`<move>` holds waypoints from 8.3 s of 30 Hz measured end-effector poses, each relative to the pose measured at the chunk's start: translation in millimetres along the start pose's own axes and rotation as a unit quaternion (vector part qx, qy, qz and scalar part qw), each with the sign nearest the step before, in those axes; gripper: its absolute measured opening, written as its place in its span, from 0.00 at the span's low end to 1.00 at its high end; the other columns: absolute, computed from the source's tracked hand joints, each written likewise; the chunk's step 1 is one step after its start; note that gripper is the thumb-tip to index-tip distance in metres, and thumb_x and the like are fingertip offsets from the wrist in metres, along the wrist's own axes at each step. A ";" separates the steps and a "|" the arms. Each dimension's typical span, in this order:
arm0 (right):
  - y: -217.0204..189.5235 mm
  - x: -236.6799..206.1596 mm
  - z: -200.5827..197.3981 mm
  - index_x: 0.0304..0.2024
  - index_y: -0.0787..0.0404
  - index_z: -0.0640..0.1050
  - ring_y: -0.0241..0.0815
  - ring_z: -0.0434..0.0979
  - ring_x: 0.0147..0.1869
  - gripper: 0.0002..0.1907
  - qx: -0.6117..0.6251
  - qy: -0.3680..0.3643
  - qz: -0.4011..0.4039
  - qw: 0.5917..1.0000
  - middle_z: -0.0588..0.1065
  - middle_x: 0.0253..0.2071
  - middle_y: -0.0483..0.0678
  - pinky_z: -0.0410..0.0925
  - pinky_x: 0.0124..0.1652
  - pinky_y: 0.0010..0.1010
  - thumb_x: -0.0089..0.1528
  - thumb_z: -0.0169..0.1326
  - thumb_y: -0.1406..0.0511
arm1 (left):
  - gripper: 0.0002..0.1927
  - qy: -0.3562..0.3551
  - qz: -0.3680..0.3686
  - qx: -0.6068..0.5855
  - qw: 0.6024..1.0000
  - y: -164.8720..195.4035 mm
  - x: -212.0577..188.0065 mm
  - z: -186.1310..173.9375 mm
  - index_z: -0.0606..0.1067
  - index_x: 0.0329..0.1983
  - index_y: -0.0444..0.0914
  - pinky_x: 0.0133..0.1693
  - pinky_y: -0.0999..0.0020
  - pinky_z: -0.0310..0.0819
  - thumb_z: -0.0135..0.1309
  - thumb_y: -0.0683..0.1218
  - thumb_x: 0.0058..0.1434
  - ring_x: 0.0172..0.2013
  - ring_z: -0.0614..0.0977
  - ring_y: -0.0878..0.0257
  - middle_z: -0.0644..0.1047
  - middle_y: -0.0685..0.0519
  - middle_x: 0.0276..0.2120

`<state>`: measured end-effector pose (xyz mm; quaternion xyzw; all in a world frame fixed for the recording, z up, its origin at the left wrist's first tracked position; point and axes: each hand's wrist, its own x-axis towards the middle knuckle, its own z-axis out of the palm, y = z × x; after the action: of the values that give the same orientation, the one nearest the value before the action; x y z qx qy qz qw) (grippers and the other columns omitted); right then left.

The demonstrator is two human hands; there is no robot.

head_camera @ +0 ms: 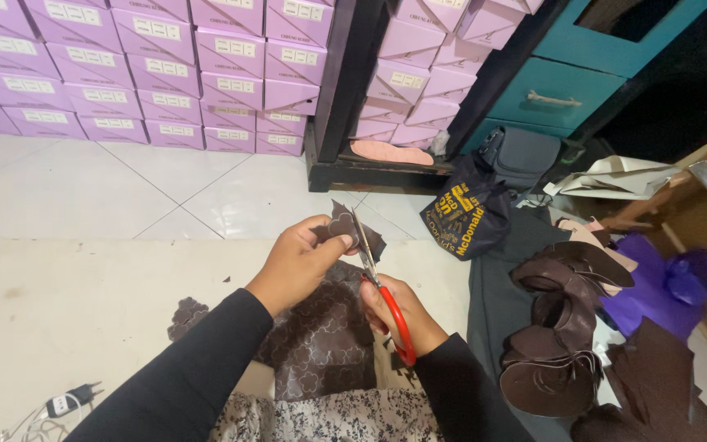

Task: The person uses red-handled scissors to cut cloud-shaped pieces from a brown patterned sheet of material. They repeatedly trim the edges of each piece and place the finished cutouts on the floor to their left.

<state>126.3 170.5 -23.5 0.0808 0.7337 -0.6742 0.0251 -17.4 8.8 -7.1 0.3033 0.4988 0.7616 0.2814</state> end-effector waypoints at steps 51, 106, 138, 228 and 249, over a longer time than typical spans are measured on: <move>-4.9 -10.0 -8.1 0.41 0.60 0.70 0.35 0.69 0.32 0.25 -0.028 -0.053 0.042 0.997 0.66 0.30 0.42 0.68 0.35 0.28 0.67 0.43 0.44 | 0.10 -0.007 -0.028 0.115 0.993 4.1 -4.8 4.0 0.81 0.41 0.34 0.31 0.75 0.70 0.56 0.45 0.64 0.28 0.74 0.75 0.79 0.58 0.30; -0.4 -6.2 -10.5 0.39 0.59 0.68 0.35 0.62 0.32 0.22 0.018 -0.067 -0.018 0.997 0.62 0.30 0.41 0.62 0.35 0.28 0.68 0.47 0.47 | 0.07 0.043 -0.146 -0.135 0.979 4.9 -4.7 20.8 0.75 0.42 0.35 0.30 0.78 0.69 0.57 0.40 0.62 0.32 0.80 0.70 0.80 0.53 0.32; -0.1 -6.3 -13.0 0.38 0.59 0.70 0.34 0.63 0.30 0.22 0.010 -0.036 0.001 0.999 0.63 0.28 0.41 0.62 0.31 0.26 0.68 0.45 0.47 | 0.08 0.039 -0.199 -0.110 0.973 0.9 -3.5 20.3 0.75 0.41 0.37 0.24 0.79 0.60 0.58 0.44 0.62 0.24 0.73 0.75 0.78 0.58 0.27; -11.7 -12.4 -11.4 0.30 0.56 0.68 0.30 0.59 0.22 0.24 -0.091 0.012 0.100 0.991 0.62 0.19 0.38 0.58 0.24 0.24 0.64 0.51 0.44 | 0.10 0.059 -0.105 0.013 0.993 -3.4 -0.8 5.4 0.78 0.39 0.30 0.34 0.76 0.73 0.58 0.42 0.59 0.29 0.78 0.69 0.81 0.53 0.29; -8.1 -11.8 -4.6 0.31 0.57 0.68 0.30 0.61 0.24 0.24 -0.062 0.003 0.053 0.997 0.63 0.23 0.39 0.61 0.25 0.25 0.65 0.47 0.45 | 0.09 0.068 -0.122 0.019 0.990 -7.7 -1.2 8.2 0.81 0.37 0.31 0.30 0.75 0.69 0.61 0.44 0.61 0.26 0.75 0.71 0.80 0.55 0.28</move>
<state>137.0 173.5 -13.3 0.1199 0.7688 -0.6250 0.0629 -9.6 15.4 -11.9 0.1933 0.5645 0.7306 0.3320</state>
